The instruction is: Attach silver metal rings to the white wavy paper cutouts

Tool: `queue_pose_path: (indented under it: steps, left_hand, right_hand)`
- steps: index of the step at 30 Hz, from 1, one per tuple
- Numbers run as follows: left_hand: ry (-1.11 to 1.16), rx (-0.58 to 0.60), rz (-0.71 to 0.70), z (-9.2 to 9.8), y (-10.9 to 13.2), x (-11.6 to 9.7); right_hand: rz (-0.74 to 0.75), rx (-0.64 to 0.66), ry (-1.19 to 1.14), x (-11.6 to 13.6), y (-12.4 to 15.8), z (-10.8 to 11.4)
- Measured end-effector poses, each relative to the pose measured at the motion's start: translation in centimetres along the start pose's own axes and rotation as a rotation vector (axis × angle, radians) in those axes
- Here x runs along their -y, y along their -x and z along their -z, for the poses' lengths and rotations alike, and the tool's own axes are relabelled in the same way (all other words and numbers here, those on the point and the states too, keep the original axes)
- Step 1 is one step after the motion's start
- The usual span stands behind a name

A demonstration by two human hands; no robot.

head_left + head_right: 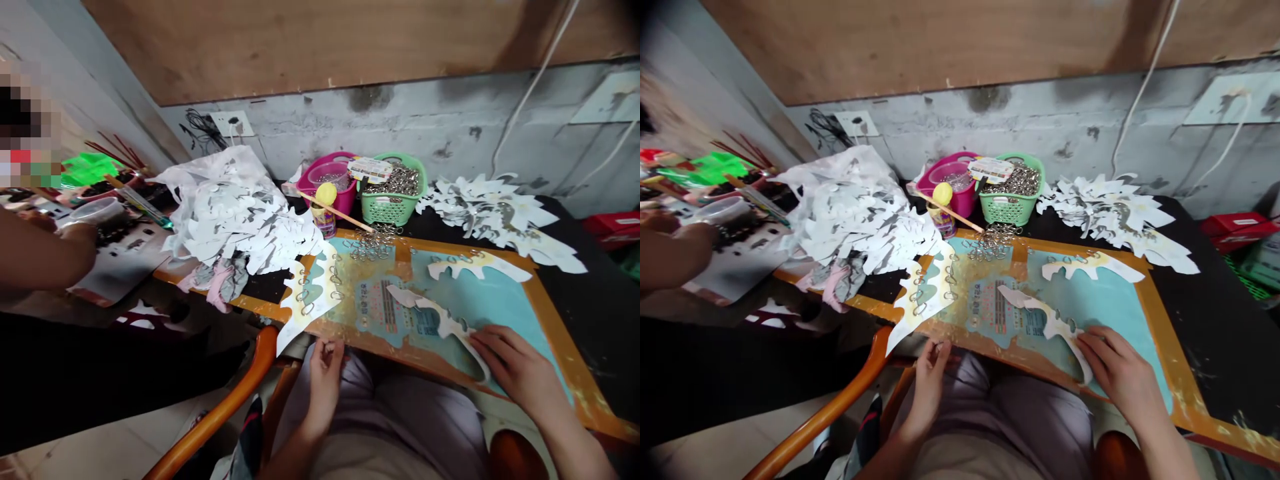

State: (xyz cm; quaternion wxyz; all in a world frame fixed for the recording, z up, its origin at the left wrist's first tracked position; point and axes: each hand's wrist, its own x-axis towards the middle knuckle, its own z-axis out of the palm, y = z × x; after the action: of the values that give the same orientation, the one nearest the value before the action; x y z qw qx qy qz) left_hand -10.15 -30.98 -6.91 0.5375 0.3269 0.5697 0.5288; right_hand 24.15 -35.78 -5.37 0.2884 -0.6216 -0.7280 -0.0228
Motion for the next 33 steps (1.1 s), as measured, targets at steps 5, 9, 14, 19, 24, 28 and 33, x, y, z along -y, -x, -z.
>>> queue_pose_path:
  steps: [5,9,14,19,24,28,33]
  left_hand:
    - [-0.019,-0.080,-0.053,1.6,-1.0,0.1]
    - [-0.063,-0.088,-0.109,2.2,-2.3,0.0]
    - [-0.127,-0.148,-0.140,1.7,-2.8,0.6]
    - [0.020,-0.167,-0.064,0.8,-3.6,0.4]
    - [0.193,-0.119,-0.036,-0.1,-4.8,-0.3]
    - [0.157,-0.062,-0.072,0.3,-4.8,-0.1]
    - [0.102,-0.001,-0.059,2.0,-4.5,1.4]
  right_hand:
    - [0.006,0.005,-0.008,-0.2,0.6,0.4]
    - [0.006,0.106,-0.051,-0.1,0.5,1.1]
    - [-0.192,0.129,-0.031,0.6,1.1,1.5]
    - [-0.168,0.070,-0.048,0.9,1.4,1.0]
    - [-0.139,0.039,-0.007,0.7,1.3,0.7]
    - [-0.175,0.023,0.014,0.4,1.5,0.7]
    - [-0.166,-0.029,0.020,0.3,1.7,0.3]
